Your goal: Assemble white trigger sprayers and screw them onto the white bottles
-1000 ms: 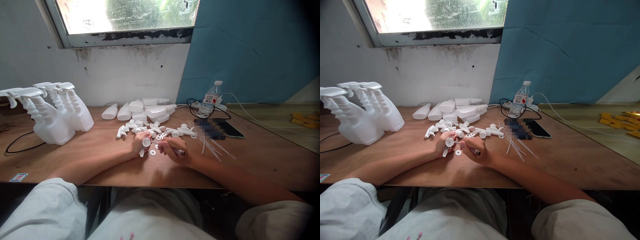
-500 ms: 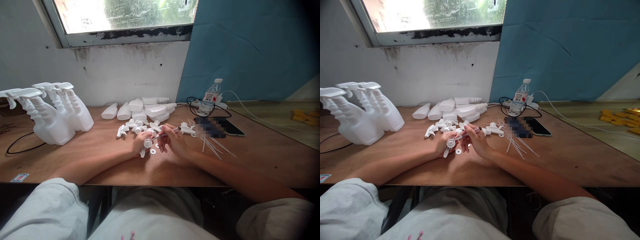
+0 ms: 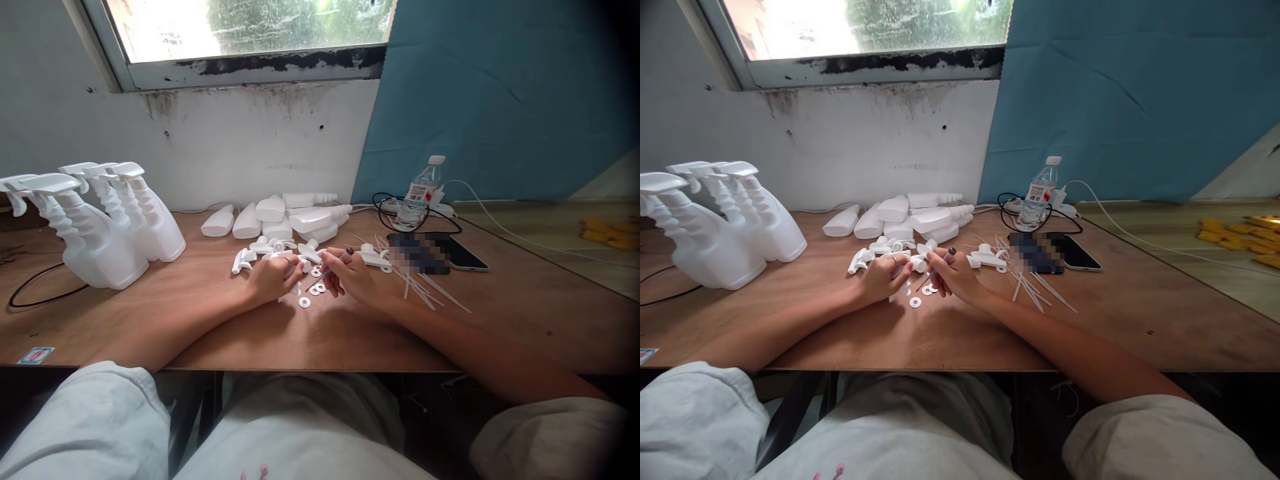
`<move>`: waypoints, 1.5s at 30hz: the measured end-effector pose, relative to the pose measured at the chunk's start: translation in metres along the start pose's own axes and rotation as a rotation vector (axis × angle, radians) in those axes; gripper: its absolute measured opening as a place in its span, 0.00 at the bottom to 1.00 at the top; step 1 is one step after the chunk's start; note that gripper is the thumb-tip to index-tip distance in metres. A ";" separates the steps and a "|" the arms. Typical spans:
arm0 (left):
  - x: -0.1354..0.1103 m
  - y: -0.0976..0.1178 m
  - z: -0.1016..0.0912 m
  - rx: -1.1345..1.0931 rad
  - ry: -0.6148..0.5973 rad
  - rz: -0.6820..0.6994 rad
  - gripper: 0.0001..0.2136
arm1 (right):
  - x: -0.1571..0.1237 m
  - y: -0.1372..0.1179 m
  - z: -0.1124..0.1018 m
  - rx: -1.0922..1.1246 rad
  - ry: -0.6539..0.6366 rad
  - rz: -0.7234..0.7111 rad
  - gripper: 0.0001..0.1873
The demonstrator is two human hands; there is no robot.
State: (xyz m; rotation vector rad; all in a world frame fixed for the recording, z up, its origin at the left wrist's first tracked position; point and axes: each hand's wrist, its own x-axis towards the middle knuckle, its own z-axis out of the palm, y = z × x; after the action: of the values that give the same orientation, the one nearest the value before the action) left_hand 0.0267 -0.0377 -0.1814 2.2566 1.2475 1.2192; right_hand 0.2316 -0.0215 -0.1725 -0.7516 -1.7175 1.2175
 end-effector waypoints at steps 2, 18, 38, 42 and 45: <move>0.002 -0.003 -0.002 0.036 0.016 -0.005 0.09 | -0.001 0.000 -0.001 -0.038 0.005 -0.023 0.23; 0.048 -0.101 -0.094 0.311 0.386 -0.458 0.10 | -0.003 -0.002 0.004 -0.339 -0.282 -0.150 0.19; 0.035 -0.142 -0.073 0.361 0.207 -0.535 0.13 | -0.006 -0.005 0.004 -0.399 -0.249 -0.177 0.16; 0.044 -0.127 -0.086 0.451 0.236 -0.426 0.14 | -0.004 -0.006 0.000 -0.391 -0.242 -0.158 0.18; 0.062 -0.105 -0.122 0.580 0.339 -0.290 0.11 | 0.000 -0.004 -0.006 -0.455 -0.166 -0.223 0.20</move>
State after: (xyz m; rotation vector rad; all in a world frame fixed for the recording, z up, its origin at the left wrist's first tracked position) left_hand -0.1114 0.0561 -0.1369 2.1506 2.2120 1.2805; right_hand 0.2373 -0.0205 -0.1679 -0.7083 -2.1892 0.7595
